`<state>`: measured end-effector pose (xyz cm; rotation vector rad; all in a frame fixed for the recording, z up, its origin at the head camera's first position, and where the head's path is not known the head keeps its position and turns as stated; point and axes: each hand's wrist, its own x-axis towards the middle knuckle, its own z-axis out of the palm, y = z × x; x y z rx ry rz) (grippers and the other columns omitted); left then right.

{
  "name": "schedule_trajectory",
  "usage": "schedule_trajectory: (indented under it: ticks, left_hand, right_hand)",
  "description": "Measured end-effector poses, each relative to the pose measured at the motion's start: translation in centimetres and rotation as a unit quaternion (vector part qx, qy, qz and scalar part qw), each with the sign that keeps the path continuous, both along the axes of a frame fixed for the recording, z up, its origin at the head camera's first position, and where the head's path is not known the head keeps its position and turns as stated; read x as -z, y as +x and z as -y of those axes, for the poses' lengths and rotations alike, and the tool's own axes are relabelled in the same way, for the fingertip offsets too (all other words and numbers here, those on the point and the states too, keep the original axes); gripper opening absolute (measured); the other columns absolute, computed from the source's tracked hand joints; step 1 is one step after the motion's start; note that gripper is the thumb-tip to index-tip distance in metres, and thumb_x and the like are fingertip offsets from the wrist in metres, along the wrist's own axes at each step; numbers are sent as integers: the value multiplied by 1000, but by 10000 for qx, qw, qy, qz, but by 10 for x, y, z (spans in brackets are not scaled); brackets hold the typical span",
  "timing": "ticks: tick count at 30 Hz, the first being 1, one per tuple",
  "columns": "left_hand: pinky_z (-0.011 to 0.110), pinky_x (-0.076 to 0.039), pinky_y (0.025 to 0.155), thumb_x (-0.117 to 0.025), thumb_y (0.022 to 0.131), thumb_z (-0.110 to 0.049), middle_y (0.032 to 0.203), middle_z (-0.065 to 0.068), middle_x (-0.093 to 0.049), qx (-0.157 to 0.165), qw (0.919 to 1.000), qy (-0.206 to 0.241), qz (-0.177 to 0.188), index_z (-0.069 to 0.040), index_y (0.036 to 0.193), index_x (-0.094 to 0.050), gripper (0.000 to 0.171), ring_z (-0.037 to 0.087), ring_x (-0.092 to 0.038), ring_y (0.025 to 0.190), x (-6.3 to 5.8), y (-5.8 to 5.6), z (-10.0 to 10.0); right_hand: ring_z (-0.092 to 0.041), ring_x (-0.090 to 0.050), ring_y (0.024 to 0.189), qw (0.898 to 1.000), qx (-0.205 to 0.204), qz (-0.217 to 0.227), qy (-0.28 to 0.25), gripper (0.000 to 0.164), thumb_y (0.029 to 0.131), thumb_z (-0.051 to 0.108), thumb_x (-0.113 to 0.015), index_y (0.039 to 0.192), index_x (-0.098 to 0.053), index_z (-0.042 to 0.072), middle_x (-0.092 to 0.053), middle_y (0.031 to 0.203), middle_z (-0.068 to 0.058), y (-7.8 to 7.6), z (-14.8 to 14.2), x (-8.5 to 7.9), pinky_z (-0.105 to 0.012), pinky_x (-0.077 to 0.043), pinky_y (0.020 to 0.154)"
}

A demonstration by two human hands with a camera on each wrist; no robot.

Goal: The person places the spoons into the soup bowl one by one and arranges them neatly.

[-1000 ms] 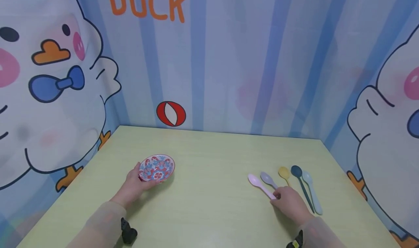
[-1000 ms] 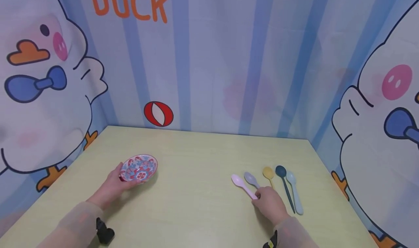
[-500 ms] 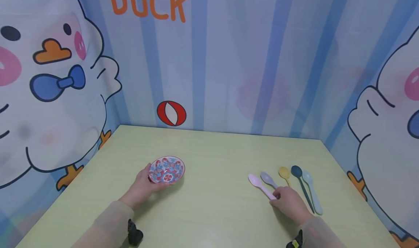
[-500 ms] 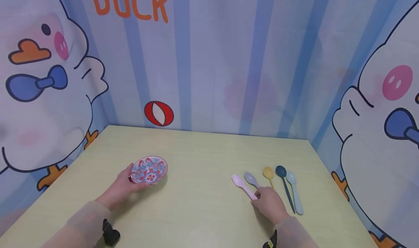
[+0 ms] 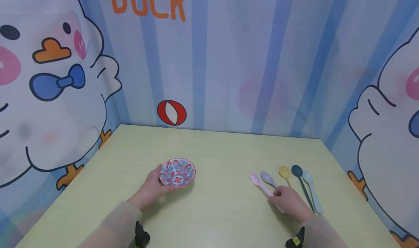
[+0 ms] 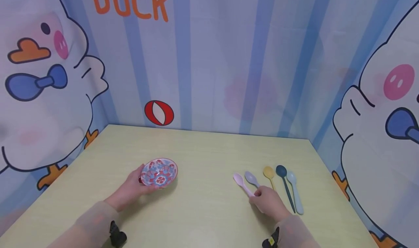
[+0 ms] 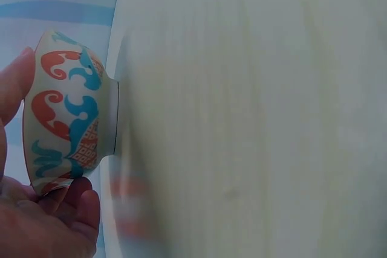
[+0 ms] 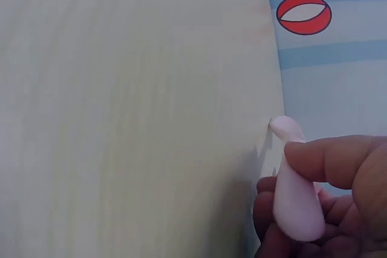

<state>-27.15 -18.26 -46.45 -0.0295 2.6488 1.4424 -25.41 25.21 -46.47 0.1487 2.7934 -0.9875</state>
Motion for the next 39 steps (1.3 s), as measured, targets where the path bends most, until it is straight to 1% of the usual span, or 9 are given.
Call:
schedule_trajectory:
  ticks: [4, 9, 16, 22, 27, 31, 35, 39]
  left_hand:
    - [56, -29, 108, -82, 75, -40, 152, 24, -19, 104, 9999, 23, -76, -1, 153, -9, 114, 41, -27, 137, 1, 1, -6]
    - [55, -28, 109, -83, 73, -39, 152, 25, -21, 213, 9996, 26, -185, 1, 152, -11, 114, 40, -28, 136, 3, 0, -13]
    - [56, -31, 108, -84, 72, -40, 151, 23, -23, 274, 9995, -93, -100, -1, 153, -13, 114, 39, -31, 135, 3, 1, -27]
    - [54, -31, 108, -84, 71, -41, 151, 22, -24, 382, 9992, -113, -87, -2, 153, -14, 114, 38, -31, 135, 2, 2, -41]
    - [54, -32, 108, -84, 72, -40, 151, 21, -25, 507, 9987, -89, -40, -3, 153, -15, 113, 37, -33, 134, 0, 6, -51]
    - [52, -33, 108, -85, 72, -38, 151, 20, -25, 636, 9980, 9, -38, -3, 153, -15, 112, 35, -34, 133, -1, 9, -58]
    - [52, -34, 107, -85, 72, -36, 150, 21, -27, 758, 9970, -23, -141, -2, 153, -16, 111, 36, -35, 132, -2, 13, -64]
    - [52, -34, 107, -86, 71, -36, 149, 22, -27, 863, 9960, -96, -204, -1, 152, -17, 112, 37, -36, 132, -2, 16, -69]
  right_hand:
    - [-20, -49, 68, 9994, 80, 36, -328, 18, 86, 21, -67, 90, -62, 4, -57, 77, -6, 1, 0, -3, -30, -40, 56]
    - [-21, -49, 66, 9967, 178, 130, -787, 19, 91, 21, -63, 92, -62, 2, -58, 73, -7, 0, 0, -7, -31, -38, 57]
    - [-20, -51, 66, 9889, 279, 14, -1458, 18, 92, 16, -63, 96, -62, -2, -59, 75, -8, -2, 1, -13, -31, -41, 61]
    - [-22, -52, 69, 9878, 382, 108, -1503, 20, 91, 18, -65, 101, -67, 1, -61, 79, -10, -4, 1, -22, -32, -40, 63]
    - [-23, -53, 70, 9872, 285, -45, -1571, 21, 91, 18, -66, 102, -67, 0, -61, 84, -12, -6, -1, -28, -32, -42, 62]
    - [-22, -51, 70, 9819, 265, -239, -1859, 21, 90, 15, -65, 102, -63, -3, -58, 81, -10, -8, -2, -32, -32, -43, 63]
    - [-23, -50, 71, 9739, 295, -367, -2222, 23, 90, 12, -64, 103, -62, -6, -57, 79, -8, -10, -1, -37, -34, -44, 67]
    - [-25, -55, 79, 9673, 363, -440, -2472, 28, 91, 13, -65, 110, -60, -7, -61, 89, -10, -12, 0, -41, -34, -49, 73]
